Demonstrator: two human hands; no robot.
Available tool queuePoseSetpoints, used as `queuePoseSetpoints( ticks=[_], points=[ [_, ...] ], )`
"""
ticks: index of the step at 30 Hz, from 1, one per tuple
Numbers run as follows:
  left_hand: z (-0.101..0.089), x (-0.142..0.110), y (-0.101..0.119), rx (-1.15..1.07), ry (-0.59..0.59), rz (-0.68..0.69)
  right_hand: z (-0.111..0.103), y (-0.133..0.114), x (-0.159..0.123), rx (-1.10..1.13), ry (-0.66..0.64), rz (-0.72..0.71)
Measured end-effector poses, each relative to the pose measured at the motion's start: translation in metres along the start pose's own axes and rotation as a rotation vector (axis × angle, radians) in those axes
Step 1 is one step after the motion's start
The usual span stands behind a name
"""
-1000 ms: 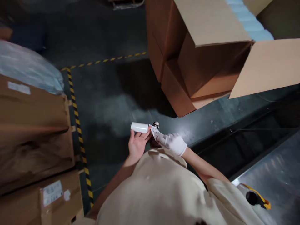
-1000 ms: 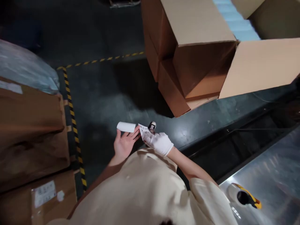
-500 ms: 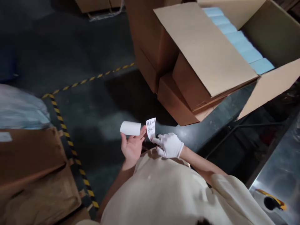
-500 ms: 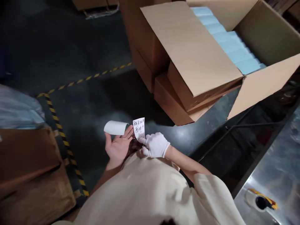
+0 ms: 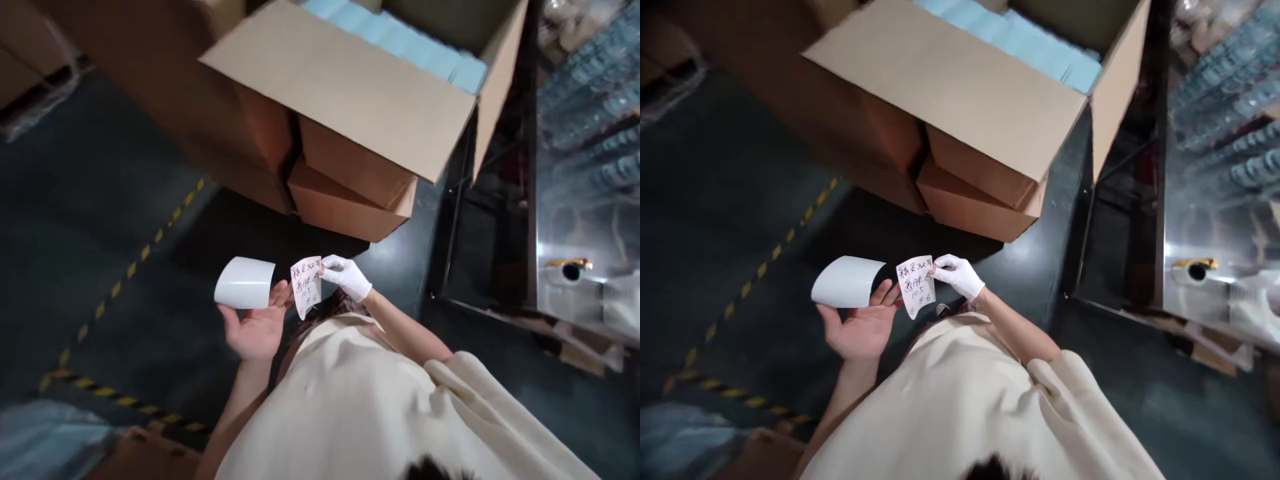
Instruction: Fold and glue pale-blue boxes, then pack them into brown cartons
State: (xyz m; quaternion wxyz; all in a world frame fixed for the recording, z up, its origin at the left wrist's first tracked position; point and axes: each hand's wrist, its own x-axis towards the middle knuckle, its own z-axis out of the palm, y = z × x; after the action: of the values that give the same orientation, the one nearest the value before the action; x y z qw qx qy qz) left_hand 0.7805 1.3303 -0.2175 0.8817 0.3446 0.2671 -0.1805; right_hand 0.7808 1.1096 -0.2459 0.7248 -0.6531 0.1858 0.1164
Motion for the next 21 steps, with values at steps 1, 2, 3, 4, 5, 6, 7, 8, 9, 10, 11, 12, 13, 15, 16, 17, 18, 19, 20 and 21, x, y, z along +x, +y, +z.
queuePoseSetpoints(
  ticks=[1,2,3,4,5,6,7,8,9,10,11,12,13,15,16,17,18,19,20,21],
  points=[
    [0.002,0.007,0.005,0.042,-0.02,-0.01,0.0,0.0,0.001,-0.018,0.055,-0.055],
    [0.003,0.015,0.009,0.085,-0.042,-0.013,-0.005,0.0,0.003,-0.06,0.12,-0.12],
    [0.005,0.022,0.012,0.131,-0.063,-0.01,-0.015,0.001,0.005,-0.118,0.2,-0.189],
    [0.005,0.03,0.014,0.18,-0.075,-0.001,-0.028,0.002,0.009,-0.175,0.301,-0.253],
    [0.005,0.038,0.016,0.235,-0.076,0.011,-0.046,0.005,0.013,-0.222,0.411,-0.3],
    [0.004,0.045,0.019,0.299,-0.068,0.026,-0.067,0.008,0.019,-0.249,0.517,-0.326],
    [0.002,0.053,0.022,0.371,-0.057,0.043,-0.089,0.012,0.025,-0.254,0.615,-0.339],
    [0.0,0.059,0.026,0.449,-0.046,0.063,-0.113,0.014,0.033,-0.243,0.707,-0.348],
    [-0.004,0.065,0.03,0.529,-0.036,0.086,-0.137,0.016,0.041,-0.23,0.789,-0.364],
    [-0.008,0.071,0.036,0.607,-0.028,0.109,-0.16,0.014,0.051,-0.228,0.858,-0.392],
    [-0.013,0.076,0.043,0.679,-0.023,0.125,-0.181,0.011,0.063,-0.237,0.917,-0.433],
    [-0.018,0.082,0.05,0.745,-0.017,0.127,-0.2,0.004,0.076,-0.253,0.964,-0.483],
    [-0.024,0.087,0.058,0.807,-0.005,0.112,-0.216,-0.004,0.091,-0.274,0.992,-0.535],
    [-0.035,0.098,0.076,0.915,0.072,0.038,-0.238,-0.026,0.121,-0.317,0.992,-0.618],
    [-0.04,0.103,0.086,0.954,0.137,-0.002,-0.244,-0.038,0.136,-0.334,0.973,-0.644],
    [-0.043,0.109,0.094,0.984,0.205,-0.035,-0.248,-0.051,0.149,-0.342,0.951,-0.661],
    [-0.045,0.114,0.102,1.008,0.27,-0.056,-0.25,-0.063,0.162,-0.339,0.936,-0.67],
    [-0.046,0.12,0.109,1.033,0.316,-0.072,-0.251,-0.074,0.172,-0.329,0.929,-0.675],
    [-0.045,0.125,0.113,1.06,0.341,-0.081,-0.251,-0.085,0.18,-0.324,0.926,-0.676],
    [-0.042,0.131,0.116,1.091,0.349,-0.092,-0.25,-0.095,0.186,-0.327,0.926,-0.677]
  ],
)
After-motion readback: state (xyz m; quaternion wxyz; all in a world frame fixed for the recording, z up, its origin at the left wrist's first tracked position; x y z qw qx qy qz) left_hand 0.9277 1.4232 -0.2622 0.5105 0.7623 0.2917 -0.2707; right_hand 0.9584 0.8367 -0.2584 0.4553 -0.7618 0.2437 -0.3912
